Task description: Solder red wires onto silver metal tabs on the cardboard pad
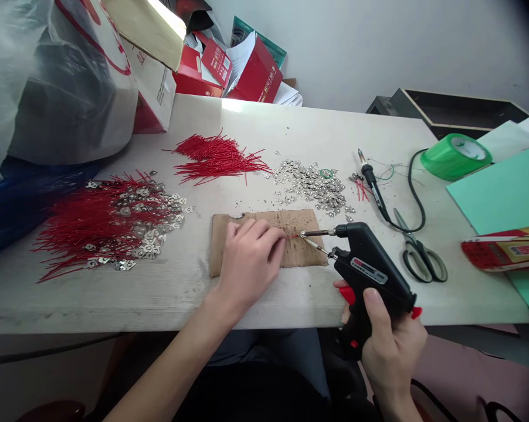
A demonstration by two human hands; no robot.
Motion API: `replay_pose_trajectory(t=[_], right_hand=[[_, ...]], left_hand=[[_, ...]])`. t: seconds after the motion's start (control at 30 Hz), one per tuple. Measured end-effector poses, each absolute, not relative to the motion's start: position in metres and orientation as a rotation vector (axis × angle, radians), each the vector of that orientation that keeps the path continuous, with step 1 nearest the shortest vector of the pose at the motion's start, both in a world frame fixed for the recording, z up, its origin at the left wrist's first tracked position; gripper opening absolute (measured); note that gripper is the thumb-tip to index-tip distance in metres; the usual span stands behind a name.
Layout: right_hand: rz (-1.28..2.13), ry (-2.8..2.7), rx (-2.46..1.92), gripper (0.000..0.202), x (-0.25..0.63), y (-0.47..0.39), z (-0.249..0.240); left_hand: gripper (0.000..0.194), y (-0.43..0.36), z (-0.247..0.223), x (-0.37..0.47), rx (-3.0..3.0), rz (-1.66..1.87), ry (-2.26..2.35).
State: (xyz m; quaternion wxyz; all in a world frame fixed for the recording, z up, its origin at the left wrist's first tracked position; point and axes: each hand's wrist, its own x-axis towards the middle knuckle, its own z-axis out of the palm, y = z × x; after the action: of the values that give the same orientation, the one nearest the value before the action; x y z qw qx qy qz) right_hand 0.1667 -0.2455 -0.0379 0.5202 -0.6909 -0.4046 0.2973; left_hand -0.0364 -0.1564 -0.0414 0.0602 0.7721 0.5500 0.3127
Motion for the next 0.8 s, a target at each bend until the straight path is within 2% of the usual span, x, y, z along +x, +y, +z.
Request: replay_pose_trajectory(t=[0.8], right_hand=[[0.676, -1.059, -1.636, 0.041, 0.1712, -0.2461, -0.0412]], left_hand=[[0.013, -0.1569, -0.0406, -0.0365, 2.336, 0.944, 1.658]])
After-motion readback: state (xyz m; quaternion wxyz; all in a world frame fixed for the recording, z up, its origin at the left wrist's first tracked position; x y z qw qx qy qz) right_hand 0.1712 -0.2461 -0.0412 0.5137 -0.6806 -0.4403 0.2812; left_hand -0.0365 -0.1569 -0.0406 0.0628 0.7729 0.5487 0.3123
